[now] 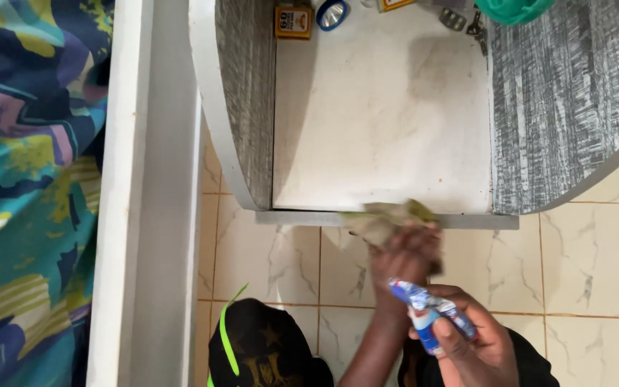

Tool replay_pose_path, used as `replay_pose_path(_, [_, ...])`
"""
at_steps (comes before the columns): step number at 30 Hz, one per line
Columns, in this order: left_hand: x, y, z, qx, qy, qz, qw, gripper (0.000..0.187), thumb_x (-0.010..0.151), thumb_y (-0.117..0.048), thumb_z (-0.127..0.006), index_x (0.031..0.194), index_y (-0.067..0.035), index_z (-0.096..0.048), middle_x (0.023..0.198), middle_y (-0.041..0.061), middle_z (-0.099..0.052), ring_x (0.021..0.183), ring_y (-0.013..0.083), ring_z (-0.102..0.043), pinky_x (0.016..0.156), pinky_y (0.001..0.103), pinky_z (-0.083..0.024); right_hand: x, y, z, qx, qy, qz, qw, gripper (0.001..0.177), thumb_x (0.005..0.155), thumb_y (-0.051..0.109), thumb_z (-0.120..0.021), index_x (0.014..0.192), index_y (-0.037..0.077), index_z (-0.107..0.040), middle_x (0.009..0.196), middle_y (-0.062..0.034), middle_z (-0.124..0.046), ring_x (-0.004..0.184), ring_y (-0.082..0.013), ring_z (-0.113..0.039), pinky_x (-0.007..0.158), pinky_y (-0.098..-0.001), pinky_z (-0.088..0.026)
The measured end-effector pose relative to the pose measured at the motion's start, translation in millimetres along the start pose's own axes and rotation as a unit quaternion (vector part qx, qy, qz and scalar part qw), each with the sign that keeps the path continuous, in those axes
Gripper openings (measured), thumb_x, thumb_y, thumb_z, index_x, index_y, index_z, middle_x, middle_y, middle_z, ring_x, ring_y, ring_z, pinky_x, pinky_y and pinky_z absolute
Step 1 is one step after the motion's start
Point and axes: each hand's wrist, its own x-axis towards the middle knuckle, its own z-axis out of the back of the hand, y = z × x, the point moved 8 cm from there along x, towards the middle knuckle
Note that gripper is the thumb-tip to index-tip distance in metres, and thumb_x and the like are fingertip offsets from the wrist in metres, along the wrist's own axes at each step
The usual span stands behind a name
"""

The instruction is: Organizing and tidying the contents of a small nightstand or bedside cabinet.

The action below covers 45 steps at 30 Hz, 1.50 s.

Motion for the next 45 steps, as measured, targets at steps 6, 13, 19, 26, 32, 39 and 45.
replay_pose_path(6, [5,-5,5,0.084,-0.027,-0.053,0.995,0.023,0.110,-0.021,-0.056,0.124,-0.024,-0.074,0.130,-0.008,-0.073,0.132,0.0115,-0.061,0.126,0.062,-0.001,-5,12,19,0.041,-0.084,0.023,0.995,0.046,0.095,0.010,-0.067,0.134,-0.013,-0.057,0.121,-0.0282,-0.066,0.112,-0.0342,-0.066,0.087,-0.0526,-0.056])
replay_pose_path(13, [-16,108,57,0.092,-0.328,0.074,0.937,0.031,0.117,-0.038,-0.040,0.124,-0.011,-0.055,0.147,0.006,-0.052,0.143,0.0266,-0.050,0.122,0.048,-0.044,-26,-13,76,0.103,-0.072,-0.064,0.990,0.050,0.102,0.009,-0.067,0.143,-0.016,-0.054,0.119,-0.0348,-0.064,0.106,-0.0420,-0.065,0.091,-0.0583,-0.054])
replay_pose_path(19, [-58,263,20,-0.311,-0.548,0.313,0.710,0.024,0.107,-0.037,-0.044,0.114,-0.014,-0.042,0.138,0.010,-0.040,0.120,0.0228,-0.049,0.104,0.046,-0.050,-12,-15,96,-0.057,-0.015,-0.010,0.998,0.049,0.100,0.020,-0.068,0.137,-0.012,-0.061,0.115,-0.0279,-0.075,0.094,-0.0321,-0.074,0.078,-0.0464,-0.059])
replay_pose_path(26, [-80,228,-66,-0.509,-0.445,0.440,0.591,0.031,0.101,-0.035,-0.042,0.116,-0.011,-0.055,0.118,0.008,-0.060,0.106,0.0245,-0.061,0.092,0.047,-0.055,1,-22,53,-0.130,-0.030,-0.101,0.986,0.045,0.090,0.025,-0.067,0.124,-0.003,-0.063,0.100,-0.0169,-0.078,0.082,-0.0225,-0.075,0.072,-0.0377,-0.059])
replay_pose_path(32, [-147,270,-178,-0.682,-0.344,0.496,0.412,0.038,0.101,-0.033,-0.044,0.122,-0.007,-0.062,0.116,0.009,-0.070,0.107,0.0296,-0.066,0.093,0.047,-0.056,8,-44,65,-0.120,0.011,-0.097,0.988,0.044,0.089,0.022,-0.072,0.124,-0.004,-0.063,0.104,-0.0140,-0.079,0.087,-0.0164,-0.068,0.081,-0.0333,-0.054])
replay_pose_path(39, [-80,270,-79,-0.690,-0.365,0.213,0.587,0.032,0.115,-0.024,-0.041,0.119,0.002,-0.060,0.107,0.011,-0.063,0.098,0.0284,-0.061,0.102,0.051,-0.053,7,-22,63,-0.152,0.090,-0.001,0.984,0.041,0.096,0.022,-0.068,0.124,-0.007,-0.063,0.107,-0.0166,-0.076,0.095,-0.0201,-0.071,0.087,-0.0351,-0.055])
replay_pose_path(45, [-63,273,-38,-0.508,-0.496,0.425,0.562,0.048,0.102,-0.045,-0.040,0.133,-0.013,-0.056,0.124,0.002,-0.068,0.114,0.0216,-0.064,0.101,0.041,-0.055,11,-72,98,-0.070,0.094,-0.081,0.990,0.042,0.096,0.019,-0.069,0.127,-0.008,-0.060,0.102,-0.0191,-0.072,0.086,-0.0250,-0.072,0.081,-0.0415,-0.058])
